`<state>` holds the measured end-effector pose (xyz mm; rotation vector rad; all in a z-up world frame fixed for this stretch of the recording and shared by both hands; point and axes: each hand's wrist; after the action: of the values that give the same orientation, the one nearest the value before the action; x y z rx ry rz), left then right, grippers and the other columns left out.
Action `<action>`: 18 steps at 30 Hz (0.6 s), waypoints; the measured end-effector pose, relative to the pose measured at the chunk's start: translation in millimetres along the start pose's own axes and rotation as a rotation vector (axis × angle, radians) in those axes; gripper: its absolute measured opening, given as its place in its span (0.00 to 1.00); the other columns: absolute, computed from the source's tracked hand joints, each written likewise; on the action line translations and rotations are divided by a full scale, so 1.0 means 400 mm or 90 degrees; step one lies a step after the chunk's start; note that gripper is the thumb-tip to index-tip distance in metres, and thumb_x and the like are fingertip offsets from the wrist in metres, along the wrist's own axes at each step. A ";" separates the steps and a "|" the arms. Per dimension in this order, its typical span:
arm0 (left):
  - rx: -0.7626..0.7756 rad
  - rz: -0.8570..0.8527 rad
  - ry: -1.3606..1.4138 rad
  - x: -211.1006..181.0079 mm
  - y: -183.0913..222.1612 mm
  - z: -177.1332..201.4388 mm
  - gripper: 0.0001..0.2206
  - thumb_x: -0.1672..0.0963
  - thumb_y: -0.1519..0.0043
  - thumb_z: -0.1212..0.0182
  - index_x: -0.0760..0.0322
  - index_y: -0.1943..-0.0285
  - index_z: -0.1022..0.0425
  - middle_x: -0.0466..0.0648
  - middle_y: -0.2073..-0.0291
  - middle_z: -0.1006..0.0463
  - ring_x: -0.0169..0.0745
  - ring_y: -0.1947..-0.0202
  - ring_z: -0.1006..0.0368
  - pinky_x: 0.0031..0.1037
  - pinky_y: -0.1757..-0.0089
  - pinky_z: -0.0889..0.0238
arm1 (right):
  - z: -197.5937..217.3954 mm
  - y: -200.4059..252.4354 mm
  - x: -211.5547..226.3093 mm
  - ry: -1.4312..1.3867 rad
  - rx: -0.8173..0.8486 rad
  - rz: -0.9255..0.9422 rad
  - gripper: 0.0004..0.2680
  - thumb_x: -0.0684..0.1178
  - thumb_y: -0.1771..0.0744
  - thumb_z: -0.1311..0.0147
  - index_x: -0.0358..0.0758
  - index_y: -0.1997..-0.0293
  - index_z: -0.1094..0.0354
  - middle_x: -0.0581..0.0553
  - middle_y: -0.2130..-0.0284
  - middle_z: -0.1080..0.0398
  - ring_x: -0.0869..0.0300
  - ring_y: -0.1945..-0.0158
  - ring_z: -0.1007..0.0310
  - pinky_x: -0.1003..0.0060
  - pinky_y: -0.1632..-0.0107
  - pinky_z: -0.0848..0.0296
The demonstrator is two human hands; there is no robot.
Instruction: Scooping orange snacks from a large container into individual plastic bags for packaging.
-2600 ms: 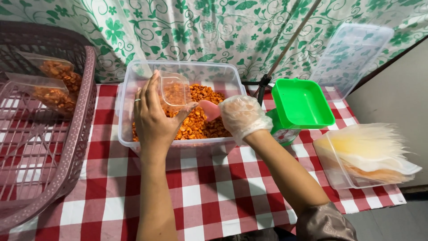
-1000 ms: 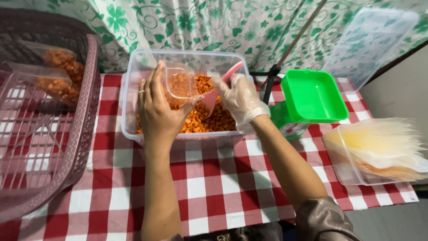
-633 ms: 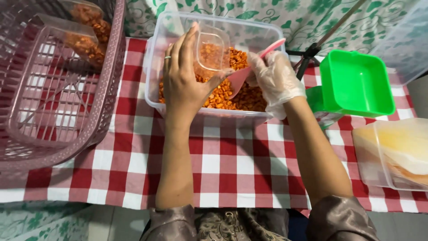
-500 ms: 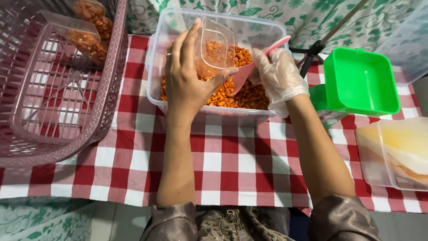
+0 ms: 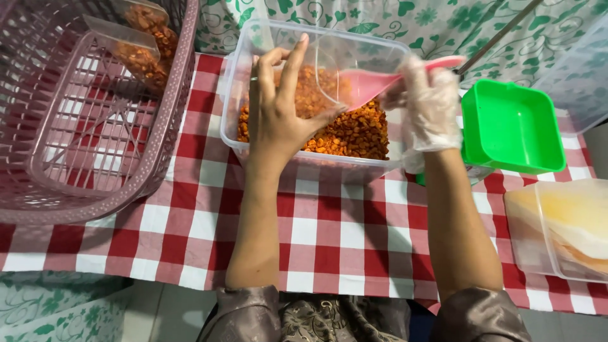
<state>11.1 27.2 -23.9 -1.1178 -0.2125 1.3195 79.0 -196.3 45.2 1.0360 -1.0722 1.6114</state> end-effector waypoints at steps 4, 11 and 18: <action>0.061 0.051 -0.057 -0.006 0.002 -0.010 0.51 0.36 0.43 0.25 0.47 0.18 0.57 0.53 0.34 0.41 0.46 0.35 0.37 0.43 0.39 0.28 | 0.040 0.016 0.054 -0.072 -0.102 0.082 0.15 0.57 0.29 0.50 0.39 0.70 0.27 0.47 0.79 0.26 0.65 0.78 0.24 0.69 0.68 0.15; 0.161 0.101 -0.155 -0.027 -0.013 -0.004 0.52 0.32 0.44 0.29 0.48 0.19 0.55 0.51 0.32 0.40 0.46 0.35 0.37 0.43 0.38 0.35 | 0.052 0.007 0.100 -0.112 -0.163 0.170 0.21 0.64 0.31 0.45 0.34 0.76 0.31 0.41 0.82 0.28 0.59 0.80 0.28 0.68 0.70 0.20; 0.143 0.116 -0.152 -0.019 -0.008 -0.010 0.52 0.33 0.45 0.27 0.48 0.19 0.55 0.51 0.33 0.40 0.47 0.37 0.36 0.44 0.39 0.35 | -0.025 0.051 0.145 0.063 -0.082 0.315 0.15 0.55 0.24 0.54 0.32 0.61 0.32 0.40 0.75 0.25 0.59 0.73 0.21 0.67 0.65 0.16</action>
<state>13.6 19.2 -20.1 -0.8044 -0.1353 1.5988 44.5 -177.6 93.6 0.6251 -1.4183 1.9258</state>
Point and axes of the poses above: each hand's wrist, its own y-axis away from the middle knuckle, its own z-axis out of the back of the hand, x = y × z
